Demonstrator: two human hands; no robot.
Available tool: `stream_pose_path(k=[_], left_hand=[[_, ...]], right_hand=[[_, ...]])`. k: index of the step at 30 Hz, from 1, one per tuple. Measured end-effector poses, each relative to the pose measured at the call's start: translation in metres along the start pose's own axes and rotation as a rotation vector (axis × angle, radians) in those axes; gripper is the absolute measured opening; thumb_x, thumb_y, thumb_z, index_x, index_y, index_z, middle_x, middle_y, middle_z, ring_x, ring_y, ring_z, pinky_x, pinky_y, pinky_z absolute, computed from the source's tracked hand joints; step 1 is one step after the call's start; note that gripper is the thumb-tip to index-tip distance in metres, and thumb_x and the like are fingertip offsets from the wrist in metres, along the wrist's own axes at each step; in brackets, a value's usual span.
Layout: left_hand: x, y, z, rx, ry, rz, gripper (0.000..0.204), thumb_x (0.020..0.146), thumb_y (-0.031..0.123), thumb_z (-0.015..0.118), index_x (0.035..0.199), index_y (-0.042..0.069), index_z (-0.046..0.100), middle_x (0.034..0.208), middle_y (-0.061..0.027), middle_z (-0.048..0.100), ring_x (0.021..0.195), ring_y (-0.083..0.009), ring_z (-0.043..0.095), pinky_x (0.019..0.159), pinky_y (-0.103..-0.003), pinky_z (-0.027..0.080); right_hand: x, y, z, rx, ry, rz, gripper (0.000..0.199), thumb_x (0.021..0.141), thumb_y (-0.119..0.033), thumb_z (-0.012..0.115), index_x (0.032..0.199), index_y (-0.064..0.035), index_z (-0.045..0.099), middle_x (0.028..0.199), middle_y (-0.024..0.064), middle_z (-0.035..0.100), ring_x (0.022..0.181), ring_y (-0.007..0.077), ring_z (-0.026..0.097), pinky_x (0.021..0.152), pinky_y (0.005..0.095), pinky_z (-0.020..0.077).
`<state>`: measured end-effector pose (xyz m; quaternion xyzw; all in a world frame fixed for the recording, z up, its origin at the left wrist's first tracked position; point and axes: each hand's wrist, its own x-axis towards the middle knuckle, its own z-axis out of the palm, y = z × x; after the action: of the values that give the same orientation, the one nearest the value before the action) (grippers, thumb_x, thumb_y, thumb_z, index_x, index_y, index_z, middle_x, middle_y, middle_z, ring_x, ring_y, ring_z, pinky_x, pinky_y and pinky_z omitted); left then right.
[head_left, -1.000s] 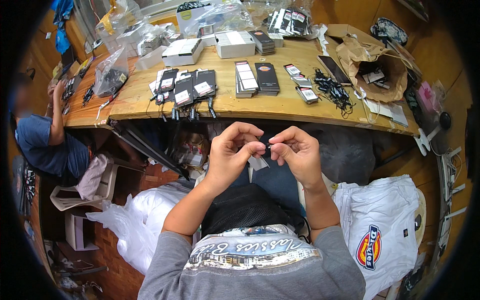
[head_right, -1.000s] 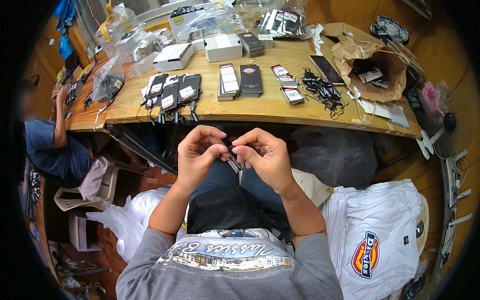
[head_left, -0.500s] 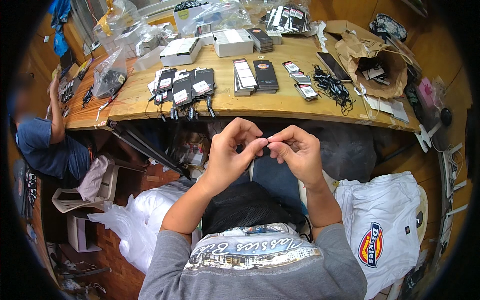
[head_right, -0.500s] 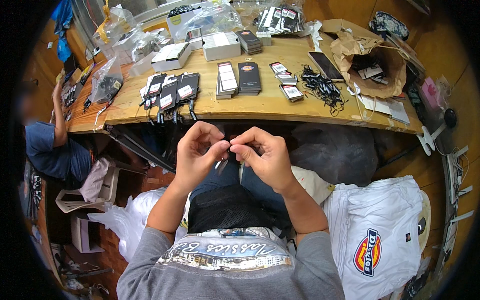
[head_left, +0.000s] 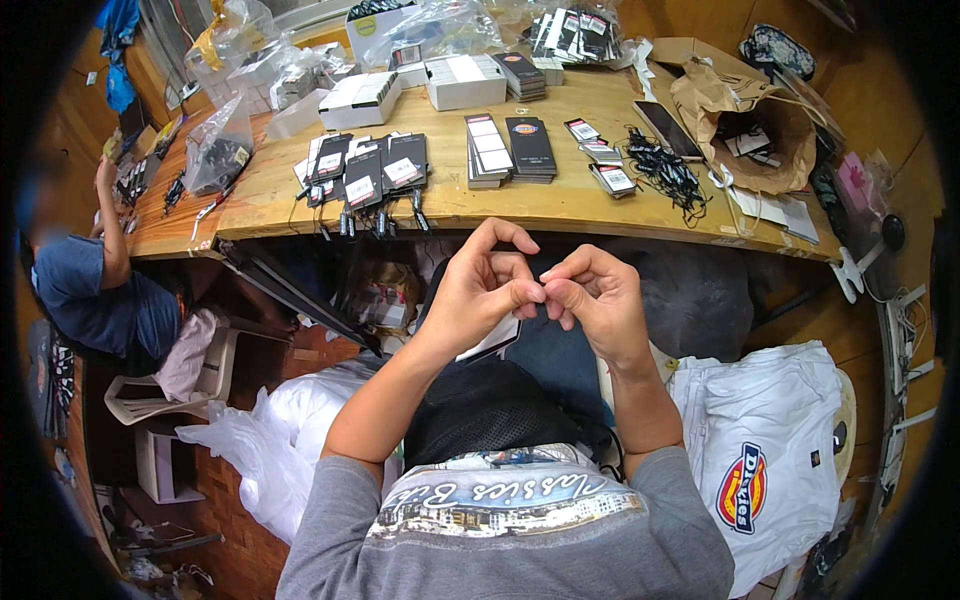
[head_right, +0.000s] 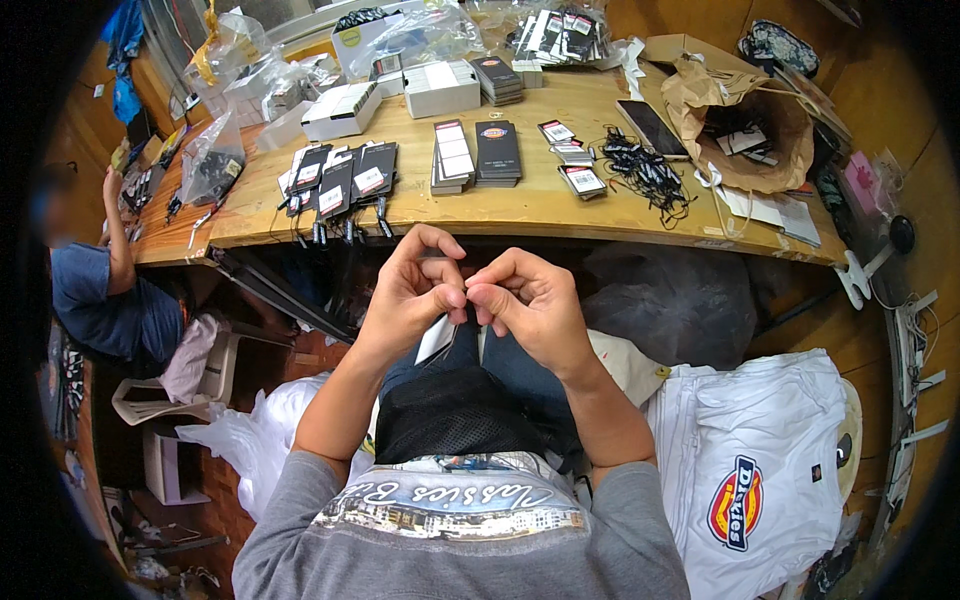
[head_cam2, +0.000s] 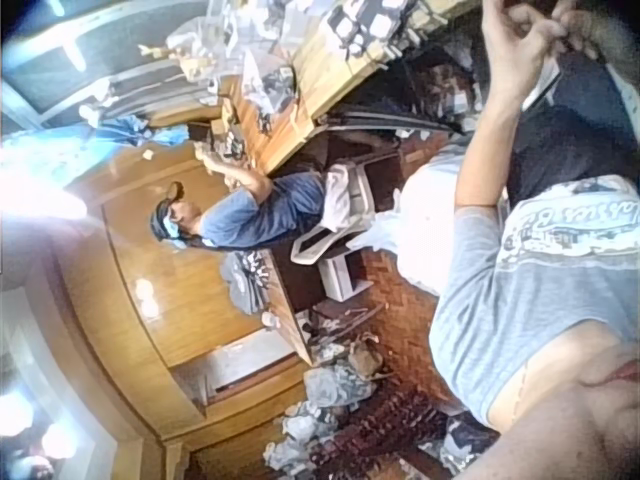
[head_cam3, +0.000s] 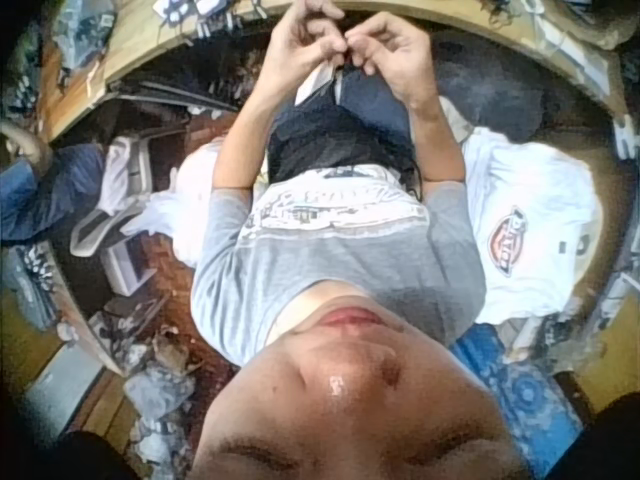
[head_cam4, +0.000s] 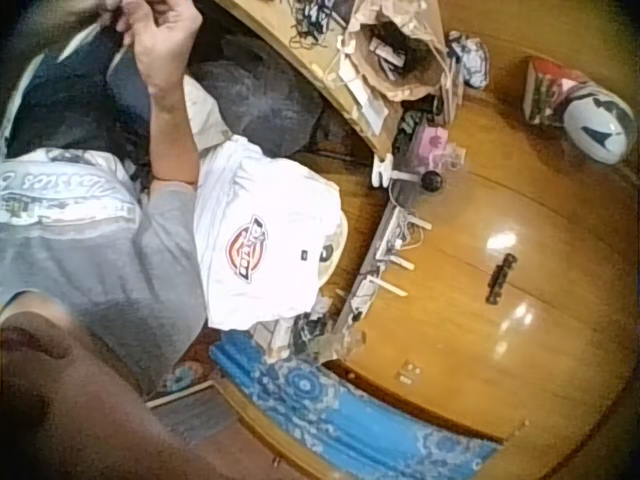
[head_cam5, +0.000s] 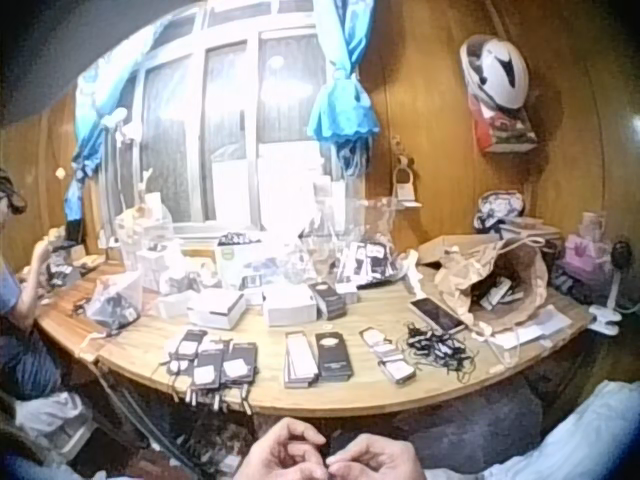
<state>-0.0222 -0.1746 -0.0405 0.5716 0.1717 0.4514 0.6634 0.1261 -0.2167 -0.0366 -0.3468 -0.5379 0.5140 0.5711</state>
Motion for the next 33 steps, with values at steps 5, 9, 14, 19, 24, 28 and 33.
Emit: stream_pose_path(k=[5,9,14,19,24,28,33], left_hand=[[0.002,-0.004,-0.006,-0.017,-0.064,0.026,0.042,0.069,0.017,0.067,0.096,0.004,0.038,0.065,-0.0028,0.050,0.060,-0.0077,0.049,0.054,-0.018,0.040],[0.002,-0.009,-0.015,0.020,-0.092,0.079,0.049,0.067,0.028,0.067,0.098,0.004,0.038,0.081,-0.0058,0.049,0.072,-0.0106,0.049,0.066,-0.023,0.040],[-0.012,-0.016,-0.032,-0.305,-0.470,-0.285,0.063,0.077,0.057,0.032,0.109,0.002,0.036,0.101,-0.0141,0.050,0.096,-0.0193,0.047,0.082,-0.032,0.035],[-0.050,-0.018,-0.055,-0.540,-0.548,-0.350,0.041,0.077,0.026,0.057,0.103,-0.004,0.047,0.083,-0.0120,0.057,0.075,-0.0171,0.056,0.068,-0.027,0.042],[-0.054,0.044,-0.090,0.680,0.062,0.061,0.022,0.062,-0.002,0.061,0.084,0.000,0.060,0.075,-0.0079,0.060,0.067,-0.0123,0.054,0.061,-0.022,0.042],[-0.028,0.093,-0.135,1.403,0.503,0.478,0.021,0.061,-0.009,0.057,0.079,0.002,0.059,0.075,-0.0070,0.060,0.069,-0.0136,0.054,0.058,-0.023,0.044],[0.014,0.072,-0.216,1.291,0.496,0.422,0.013,0.063,-0.010,0.055,0.072,-0.001,0.054,0.080,-0.0082,0.057,0.071,-0.0181,0.055,0.058,-0.024,0.045]], right_hand=[[0.001,0.002,0.002,0.003,-0.033,-0.002,0.008,0.076,-0.007,0.057,0.078,-0.0003,0.053,0.064,0.0033,0.054,0.054,0.0044,0.049,0.044,0.0152,0.0375],[0.002,-0.001,0.006,-0.031,-0.070,0.005,0.008,0.076,-0.006,0.058,0.078,-0.0002,0.053,0.063,0.0031,0.053,0.053,0.0044,0.048,0.044,0.0151,0.0364],[0.009,-0.022,0.011,-0.056,-0.159,0.051,0.008,0.076,-0.005,0.057,0.078,0.0011,0.053,0.063,0.0024,0.053,0.054,0.0043,0.047,0.046,0.0156,0.0369],[0.025,-0.028,0.023,-0.144,-0.303,0.026,0.008,0.074,-0.002,0.057,0.079,0.0030,0.054,0.067,0.0022,0.053,0.057,0.0050,0.047,0.052,0.0169,0.0385],[0.035,-0.033,0.038,-0.157,-0.284,-0.052,0.008,0.073,-0.002,0.057,0.079,0.0022,0.054,0.066,0.0016,0.053,0.057,0.0046,0.047,0.052,0.0175,0.0391],[0.059,-0.020,0.057,-0.237,-0.320,-0.142,0.007,0.076,0.001,0.053,0.083,-0.0006,0.054,0.069,0.0014,0.053,0.058,0.0047,0.048,0.052,0.0173,0.0391],[0.086,0.018,0.065,-0.587,-0.507,-0.202,0.011,0.073,-0.003,0.053,0.083,0.0003,0.055,0.068,0.0084,0.058,0.062,0.0143,0.057,0.059,0.0249,0.0446]])
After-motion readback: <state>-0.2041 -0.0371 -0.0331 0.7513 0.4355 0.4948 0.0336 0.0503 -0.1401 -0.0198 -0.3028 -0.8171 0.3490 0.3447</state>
